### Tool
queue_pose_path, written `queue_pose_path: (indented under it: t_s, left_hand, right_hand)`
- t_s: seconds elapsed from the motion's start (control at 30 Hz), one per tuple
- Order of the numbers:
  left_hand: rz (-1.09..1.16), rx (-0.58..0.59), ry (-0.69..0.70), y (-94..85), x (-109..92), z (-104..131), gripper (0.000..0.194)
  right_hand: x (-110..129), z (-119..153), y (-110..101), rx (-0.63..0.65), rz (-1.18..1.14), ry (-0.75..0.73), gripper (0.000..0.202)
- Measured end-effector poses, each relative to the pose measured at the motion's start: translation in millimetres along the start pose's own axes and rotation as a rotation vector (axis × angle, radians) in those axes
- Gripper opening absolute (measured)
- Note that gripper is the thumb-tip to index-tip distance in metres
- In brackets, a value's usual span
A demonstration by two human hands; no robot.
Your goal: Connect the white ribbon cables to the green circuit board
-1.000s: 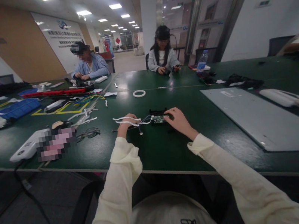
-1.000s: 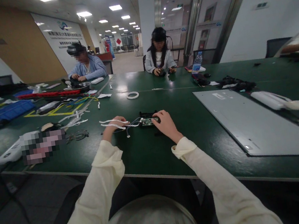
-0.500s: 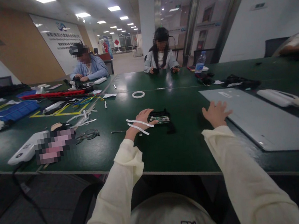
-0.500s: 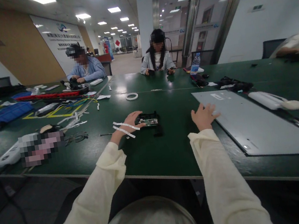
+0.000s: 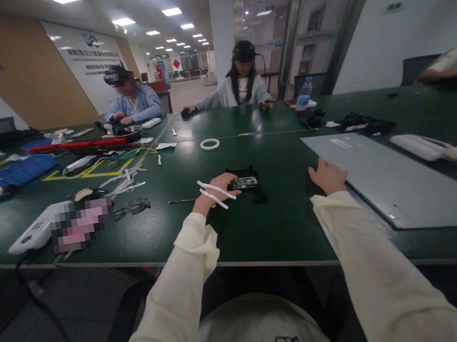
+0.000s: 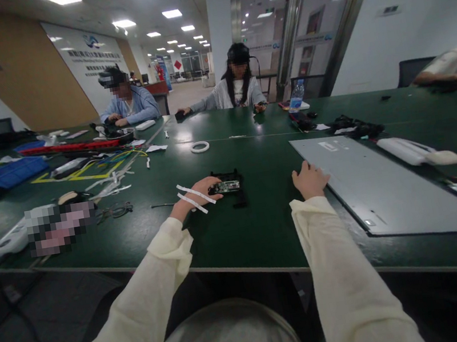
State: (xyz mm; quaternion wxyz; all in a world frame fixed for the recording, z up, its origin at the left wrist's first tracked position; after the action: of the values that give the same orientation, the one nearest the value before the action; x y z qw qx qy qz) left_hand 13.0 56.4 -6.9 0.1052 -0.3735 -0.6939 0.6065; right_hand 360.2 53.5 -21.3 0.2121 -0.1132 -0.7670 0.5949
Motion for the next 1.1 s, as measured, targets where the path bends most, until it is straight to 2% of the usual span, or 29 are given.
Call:
queue_pose_path:
  t_s: [0.2,0.33,0.47,0.6,0.7,1.0,1.1]
  left_hand:
    - [0.011,-0.014,-0.001,-2.9,1.9,-0.5,0.049]
    - [-0.04,-0.025,0.007,1.7,4.2,-1.6,0.05]
    - [-0.094,-0.028,0.023,6.0,4.8,-1.7,0.054]
    - [-0.136,-0.007,0.01,6.5,3.3,-2.0,0.055]
    - [-0.144,0.006,0.004,5.5,1.8,-3.8,0.054]
    - [-0.155,-0.003,-0.022,5.7,3.1,-8.0,0.062]
    - [-0.138,0.003,-0.035,4.7,2.2,-8.3,0.059]
  right_hand:
    - [13.3,6.1,-14.5,0.038,-0.015,0.009,0.046]
    - [6.4,2.4,-20.9,-0.027,-0.067,0.071,0.043]
    - [-7.4,-0.9,-10.4,-0.091,-0.049,0.108,0.049]
    - [-14.5,-6.2,8.4,-0.022,0.025,0.077,0.051]
    - [-13.8,-9.7,13.7,0.014,0.048,0.052,0.055]
    - [16.5,4.4,9.0,0.056,0.083,-0.033,0.059]
    - [28.4,11.6,7.4,0.053,0.076,-0.072,0.06]
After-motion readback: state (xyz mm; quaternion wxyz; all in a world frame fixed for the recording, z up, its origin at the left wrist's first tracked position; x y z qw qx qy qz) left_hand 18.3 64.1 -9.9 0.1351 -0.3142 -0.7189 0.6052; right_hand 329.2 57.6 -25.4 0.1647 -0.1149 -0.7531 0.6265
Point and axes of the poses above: each hand's wrist, its own z-axis away from the middle knuckle, its own y-axis out of the palm, x = y × z, the point moved 5 cm from there along -z, towards the middle knuckle, and after that the axes turned 2 degrees about x, right-handed, at the moved point
